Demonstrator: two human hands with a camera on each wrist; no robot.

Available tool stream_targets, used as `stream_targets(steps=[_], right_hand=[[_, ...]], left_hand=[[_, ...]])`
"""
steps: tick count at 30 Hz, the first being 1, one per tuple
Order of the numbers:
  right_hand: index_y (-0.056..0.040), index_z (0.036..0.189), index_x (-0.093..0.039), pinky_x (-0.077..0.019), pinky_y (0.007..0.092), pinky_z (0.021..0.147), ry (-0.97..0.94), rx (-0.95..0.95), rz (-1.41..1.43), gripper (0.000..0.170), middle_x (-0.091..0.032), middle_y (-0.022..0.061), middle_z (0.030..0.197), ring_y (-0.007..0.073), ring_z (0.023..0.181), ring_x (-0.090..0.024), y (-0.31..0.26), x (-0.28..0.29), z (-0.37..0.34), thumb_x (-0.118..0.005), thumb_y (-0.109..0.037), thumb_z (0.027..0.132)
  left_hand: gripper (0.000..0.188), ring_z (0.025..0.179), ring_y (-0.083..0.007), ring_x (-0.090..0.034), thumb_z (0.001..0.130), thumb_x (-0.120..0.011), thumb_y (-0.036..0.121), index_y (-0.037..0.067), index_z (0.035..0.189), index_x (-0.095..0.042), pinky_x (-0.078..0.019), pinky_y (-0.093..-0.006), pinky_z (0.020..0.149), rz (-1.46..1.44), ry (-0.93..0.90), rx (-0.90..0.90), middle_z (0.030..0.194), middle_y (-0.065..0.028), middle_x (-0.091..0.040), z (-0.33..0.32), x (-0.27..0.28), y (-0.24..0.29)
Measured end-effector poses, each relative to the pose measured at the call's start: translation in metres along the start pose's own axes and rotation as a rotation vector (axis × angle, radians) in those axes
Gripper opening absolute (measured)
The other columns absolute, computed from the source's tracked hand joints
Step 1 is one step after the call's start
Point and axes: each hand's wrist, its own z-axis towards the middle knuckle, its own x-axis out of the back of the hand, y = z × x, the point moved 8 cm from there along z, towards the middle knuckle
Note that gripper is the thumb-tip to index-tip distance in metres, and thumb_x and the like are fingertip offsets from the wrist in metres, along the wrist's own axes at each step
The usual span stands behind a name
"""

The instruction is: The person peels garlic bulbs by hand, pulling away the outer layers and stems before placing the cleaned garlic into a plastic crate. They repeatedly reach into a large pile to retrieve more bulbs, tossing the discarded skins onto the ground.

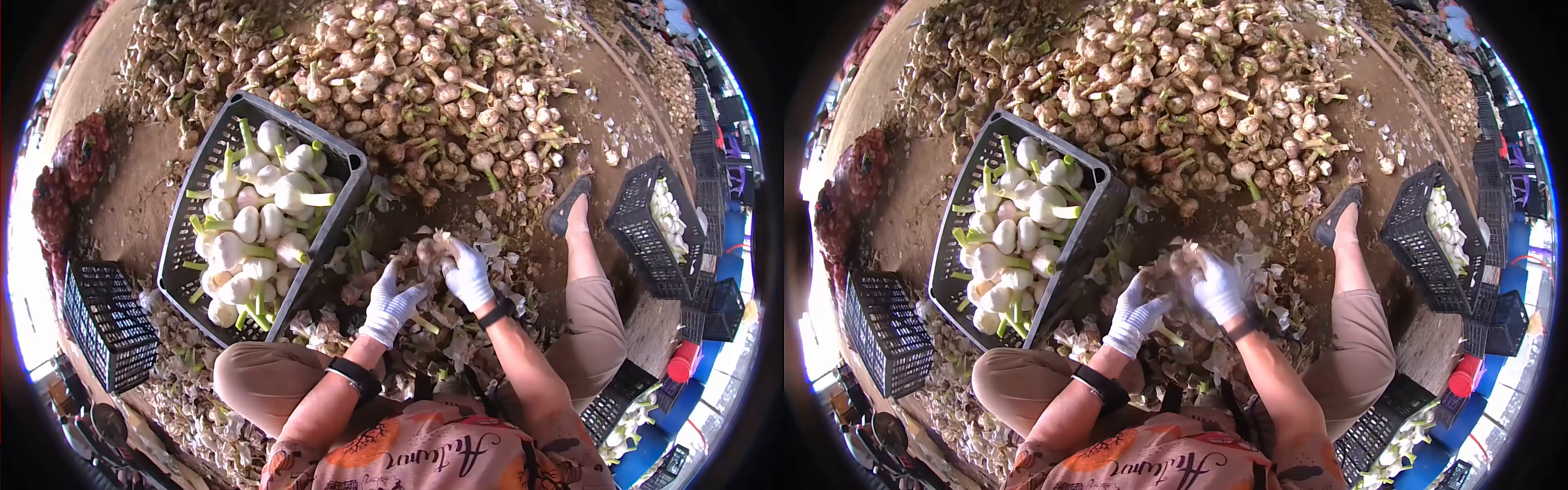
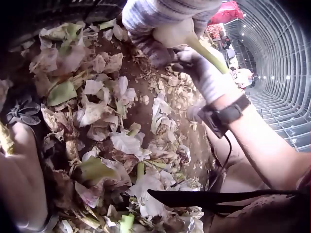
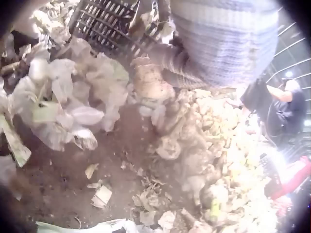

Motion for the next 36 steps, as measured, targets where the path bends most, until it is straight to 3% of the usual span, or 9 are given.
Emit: stream_targets(steps=[3,7,10,13,17,23,29,31,36], right_hand=[[-0.0032,0.102,-0.061,-0.0513,0.0363,0.071,-0.036,0.05,0.067,0.029,-0.064,0.0175,0.091,0.0348,0.081,-0.063,-0.047,0.032,-0.014,-0.059,-0.003,0.073],[-0.0024,0.102,-0.061,-0.0509,0.0305,0.067,-0.054,0.092,0.158,0.028,-0.065,0.0148,0.089,0.0264,0.076,-0.065,-0.089,0.061,-0.03,-0.061,-0.003,0.074],[0.0005,0.099,-0.064,-0.0471,0.0247,0.058,-0.044,-0.332,0.884,0.023,-0.066,0.0087,0.084,0.0113,0.07,-0.061,-0.072,0.07,-0.043,-0.064,-0.005,0.078],[0.0019,0.091,-0.064,-0.0421,0.0229,0.051,0.082,-0.26,1.134,0.014,-0.06,0.0048,0.068,0.0102,0.055,-0.052,-0.064,0.083,-0.048,-0.061,-0.009,0.082],[0.0012,0.085,-0.062,-0.0442,0.0252,0.062,0.13,-0.437,0.909,0.014,-0.061,0.004,0.074,0.0111,0.063,-0.054,-0.084,0.072,-0.04,-0.062,-0.012,0.082],[-0.0021,0.101,-0.06,-0.0468,0.0253,0.07,0.042,-0.656,0.942,0.02,-0.063,0.0049,0.086,0.0132,0.078,-0.059,-0.064,0.04,-0.048,-0.061,-0.01,0.083],[-0.0007,0.104,-0.058,-0.0489,0.0275,0.068,0.041,-0.812,1.277,0.026,-0.064,0.0064,0.088,0.0165,0.08,-0.061,-0.071,0.035,-0.052,-0.063,-0.016,0.084],[-0.0006,0.104,-0.058,-0.0484,0.0268,0.066,-0.372,-0.725,1.609,0.031,-0.063,0.0065,0.089,0.0166,0.078,-0.061,-0.089,0.028,-0.05,-0.064,-0.023,0.084],[0.0006,0.1,-0.06,-0.0474,0.0252,0.065,-0.076,-0.82,1.172,0.031,-0.063,0.0056,0.086,0.0149,0.075,-0.06,-0.075,0.028,-0.051,-0.065,-0.025,0.083]], left_hand=[[0.055,0.088,-0.0105,-0.054,0.074,-0.068,-0.002,0.002,0.125,-0.046,-0.0474,-0.0251,0.076,0.163,-0.003,-0.162,0.102,-0.0047,-0.059,0.004,0.004,-0.002],[0.058,0.092,-0.012,-0.056,0.068,-0.073,-0.002,0.0,0.122,-0.049,-0.0463,-0.0259,0.083,-0.234,-0.323,0.073,0.107,-0.0062,-0.06,-0.02,-0.025,0.027],[0.048,0.088,-0.0105,-0.057,0.072,-0.071,-0.003,0.0,0.117,-0.054,-0.0476,-0.0247,0.078,-0.341,-0.325,0.088,0.101,-0.005,-0.062,-0.03,-0.025,0.042],[0.042,0.086,-0.0113,-0.059,0.075,-0.07,0.002,-0.002,0.114,-0.055,-0.0485,-0.0251,0.076,-0.477,-0.341,0.102,0.099,-0.0068,-0.063,-0.037,-0.025,0.05],[0.043,0.084,-0.0105,-0.059,0.076,-0.074,0.014,0.0,0.112,-0.056,-0.0488,-0.0264,0.075,-0.267,-0.311,-0.024,0.097,-0.0065,-0.065,-0.053,-0.032,0.074],[0.059,0.069,-0.0249,-0.062,0.06,-0.08,0.03,0.003,0.105,-0.055,-0.0497,-0.0326,0.062,0.87,0.067,-0.728,0.084,-0.0095,-0.06,-0.073,-0.024,0.113],[0.06,0.067,-0.0288,-0.06,0.058,-0.078,0.032,0.005,0.105,-0.055,-0.049,-0.0365,0.058,0.94,0.061,-0.832,0.082,-0.0094,-0.057,-0.07,-0.025,0.115],[0.064,0.067,-0.0288,-0.059,0.057,-0.077,0.035,0.005,0.109,-0.054,-0.0483,-0.0374,0.057,0.92,0.052,-0.821,0.083,-0.0106,-0.056,-0.068,-0.023,0.114],[0.062,0.076,-0.0262,-0.057,0.06,-0.075,0.035,0.007,0.11,-0.053,-0.0451,-0.0366,0.064,1.105,0.006,-0.925,0.092,-0.0104,-0.056,-0.079,-0.035,0.111]])
